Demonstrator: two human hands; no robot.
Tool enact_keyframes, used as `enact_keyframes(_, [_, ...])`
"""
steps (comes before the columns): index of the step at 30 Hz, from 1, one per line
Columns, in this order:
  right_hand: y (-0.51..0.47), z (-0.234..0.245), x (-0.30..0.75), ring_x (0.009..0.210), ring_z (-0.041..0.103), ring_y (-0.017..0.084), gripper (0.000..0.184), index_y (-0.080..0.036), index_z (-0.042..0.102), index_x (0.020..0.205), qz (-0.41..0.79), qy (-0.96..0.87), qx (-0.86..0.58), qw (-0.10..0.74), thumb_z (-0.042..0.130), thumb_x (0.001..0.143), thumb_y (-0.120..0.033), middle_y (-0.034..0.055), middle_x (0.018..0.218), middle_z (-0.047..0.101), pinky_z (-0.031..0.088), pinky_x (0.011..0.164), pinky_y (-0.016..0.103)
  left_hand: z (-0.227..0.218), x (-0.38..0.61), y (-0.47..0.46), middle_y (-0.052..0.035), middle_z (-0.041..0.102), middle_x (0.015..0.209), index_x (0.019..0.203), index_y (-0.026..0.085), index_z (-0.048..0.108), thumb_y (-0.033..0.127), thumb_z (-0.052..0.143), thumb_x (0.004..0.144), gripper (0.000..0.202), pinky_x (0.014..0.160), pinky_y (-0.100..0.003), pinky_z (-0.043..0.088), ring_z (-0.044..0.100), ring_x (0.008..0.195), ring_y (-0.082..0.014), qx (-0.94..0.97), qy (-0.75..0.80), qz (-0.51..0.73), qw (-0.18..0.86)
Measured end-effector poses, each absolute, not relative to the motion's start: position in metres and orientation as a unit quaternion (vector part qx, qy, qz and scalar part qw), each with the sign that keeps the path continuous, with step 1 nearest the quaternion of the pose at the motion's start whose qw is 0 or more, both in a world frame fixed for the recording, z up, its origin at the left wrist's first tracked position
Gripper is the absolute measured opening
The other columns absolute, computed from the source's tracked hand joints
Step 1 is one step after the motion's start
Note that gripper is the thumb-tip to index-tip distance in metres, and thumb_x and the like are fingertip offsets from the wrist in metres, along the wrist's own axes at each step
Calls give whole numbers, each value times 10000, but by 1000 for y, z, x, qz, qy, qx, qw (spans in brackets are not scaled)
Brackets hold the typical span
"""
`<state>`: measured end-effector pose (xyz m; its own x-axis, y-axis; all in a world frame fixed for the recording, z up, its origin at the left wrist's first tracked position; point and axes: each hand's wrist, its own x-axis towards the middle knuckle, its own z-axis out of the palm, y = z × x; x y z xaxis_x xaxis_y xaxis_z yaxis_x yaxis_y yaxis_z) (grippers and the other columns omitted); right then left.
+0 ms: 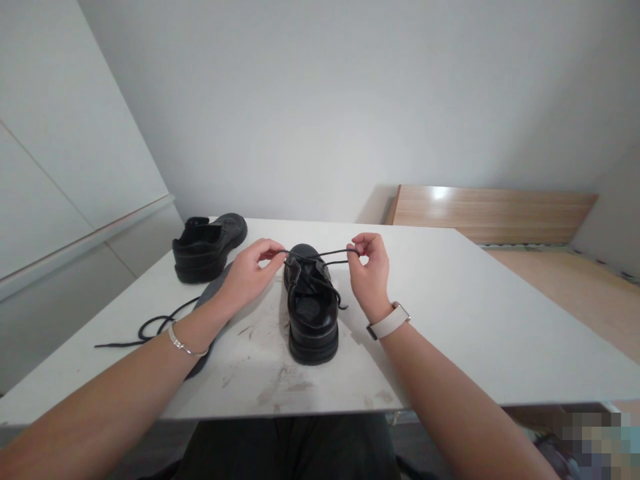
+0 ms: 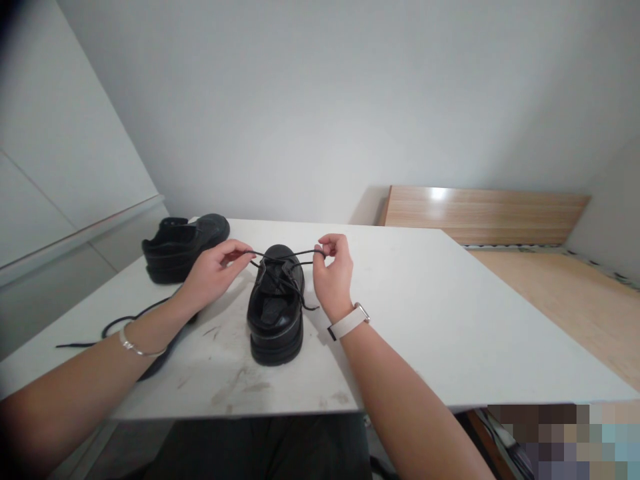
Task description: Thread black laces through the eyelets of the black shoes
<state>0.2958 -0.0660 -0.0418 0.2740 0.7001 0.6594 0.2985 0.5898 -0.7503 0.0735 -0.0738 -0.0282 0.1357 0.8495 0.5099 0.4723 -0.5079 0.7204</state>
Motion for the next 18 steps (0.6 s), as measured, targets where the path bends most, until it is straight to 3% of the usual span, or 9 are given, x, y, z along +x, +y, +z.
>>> enact_keyframes(3, [-65, -38, 297, 746, 552, 143, 80, -228, 532, 886, 188, -537, -406, 715, 561, 905, -299, -8, 812, 542, 443, 746, 310, -25, 74, -76, -60, 703, 879, 887, 163, 642, 369, 596, 883, 212, 857, -321, 496, 660, 877, -198, 701, 424, 485, 305])
enact_keyframes(6, [-64, -37, 296, 614, 559, 104, 176, -231, 523, 903, 273, -496, -373, 735, 512, 946, -402, -27, 790, 540, 460, 628, 273, -23, 74, -79, -28, 674, 775, 892, 165, 645, 379, 610, 881, 217, 747, -287, 500, 649, 753, -173, 691, 428, 493, 312])
enact_keyframes(10, [-64, -38, 296, 431, 379, 77, 215, -238, 524, 910, 352, -482, -362, 716, 501, 942, -449, -72, 629, 465, 271, 415, 222, -27, 70, -77, -27, 647, 790, 902, 172, 670, 372, 606, 883, 211, 638, -261, 448, 577, 680, -153, 718, 461, 474, 215])
enact_keyframes(12, [-63, -40, 297, 442, 333, 88, 184, -228, 558, 873, 346, -518, -385, 680, 529, 921, -403, -78, 564, 415, 227, 422, 229, -31, 67, -73, -43, 648, 833, 905, 175, 685, 371, 610, 877, 212, 649, -266, 438, 568, 714, -165, 750, 471, 441, 143])
enact_keyframes(15, [-61, -45, 297, 560, 452, 116, 150, -207, 611, 819, 298, -613, -416, 602, 575, 884, -338, -37, 612, 506, 341, 517, 247, -36, 64, -68, -54, 668, 850, 917, 182, 701, 394, 583, 888, 245, 648, -276, 424, 566, 701, -173, 785, 492, 365, 95])
enact_keyframes(18, [-63, -50, 294, 637, 519, 126, 161, -196, 649, 898, 294, -677, -427, 522, 596, 878, -347, -7, 756, 603, 401, 589, 262, -36, 65, -69, -26, 646, 705, 843, 190, 688, 431, 518, 923, 306, 583, -262, 378, 530, 606, -160, 790, 515, 313, 114])
